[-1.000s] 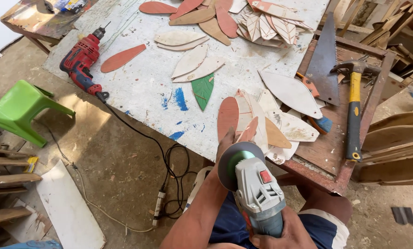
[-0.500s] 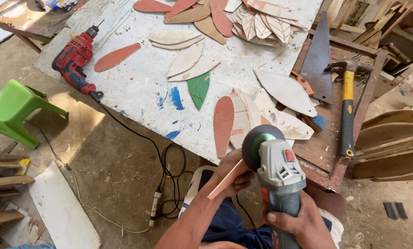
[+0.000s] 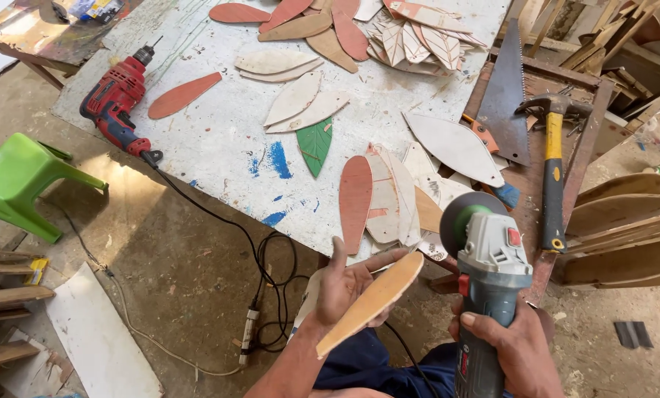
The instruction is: Sanding the edges of leaf-shaped wooden cutouts using an angle grinder
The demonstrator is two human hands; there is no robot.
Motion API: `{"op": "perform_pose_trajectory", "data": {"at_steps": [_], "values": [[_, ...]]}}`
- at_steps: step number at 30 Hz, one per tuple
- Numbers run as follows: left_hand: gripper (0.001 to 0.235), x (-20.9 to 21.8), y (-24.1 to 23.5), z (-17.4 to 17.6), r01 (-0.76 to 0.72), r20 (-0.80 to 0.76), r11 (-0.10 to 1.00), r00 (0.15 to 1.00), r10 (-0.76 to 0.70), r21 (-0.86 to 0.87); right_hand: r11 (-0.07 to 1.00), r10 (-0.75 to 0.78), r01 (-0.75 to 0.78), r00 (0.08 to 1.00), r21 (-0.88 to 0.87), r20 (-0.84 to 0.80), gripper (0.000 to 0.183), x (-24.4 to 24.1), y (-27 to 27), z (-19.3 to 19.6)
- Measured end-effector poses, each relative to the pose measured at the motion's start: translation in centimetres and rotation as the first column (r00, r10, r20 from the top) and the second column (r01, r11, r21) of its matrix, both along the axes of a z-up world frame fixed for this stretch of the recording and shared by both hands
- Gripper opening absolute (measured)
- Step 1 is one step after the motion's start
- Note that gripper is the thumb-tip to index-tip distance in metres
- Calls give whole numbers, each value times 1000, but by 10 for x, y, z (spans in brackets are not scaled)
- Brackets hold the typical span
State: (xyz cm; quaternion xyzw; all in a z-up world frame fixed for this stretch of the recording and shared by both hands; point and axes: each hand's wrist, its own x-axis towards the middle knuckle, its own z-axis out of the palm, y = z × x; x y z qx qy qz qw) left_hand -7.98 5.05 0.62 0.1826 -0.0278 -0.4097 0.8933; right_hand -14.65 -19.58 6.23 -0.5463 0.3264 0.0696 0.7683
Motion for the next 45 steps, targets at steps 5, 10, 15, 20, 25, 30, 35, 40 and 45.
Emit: {"op": "perform_pose_trajectory", "data": {"at_steps": [5,10,15,20,25,30,35,40,45], "values": [[95,-1,-1,14,-38,51,990,998,45,-135,999,-17,17,1000,-35,-2,56,-8,5,8],[87,16,13,17,-86,2,959,996,89,-269,1000,-13,15,994,-16,108,54,-18,-8,-24],[78,33,12,49,-298,210,949,939,271,106,999,-37,37,998,13,48,61,-23,-5,-20],[43,57,9,30,-615,433,557,789,436,558,999,36,-37,998,24,52,56,-27,-2,-30],[45,81,8,17,-792,588,102,526,614,602,992,108,-115,987,47,118,57,-25,2,-49],[72,80,10,43,-724,632,-27,583,510,689,993,85,-87,996,74,28,57,-24,10,-48],[80,75,17,61,-809,621,226,568,541,543,996,65,-63,997,61,-34,58,-22,13,-41],[44,73,28,50,-713,579,62,614,535,699,996,69,-68,997,48,-15,57,-21,15,-42],[50,62,41,53,-649,600,56,730,328,759,994,113,-114,992,-4,-53,52,-17,30,-17]]}}
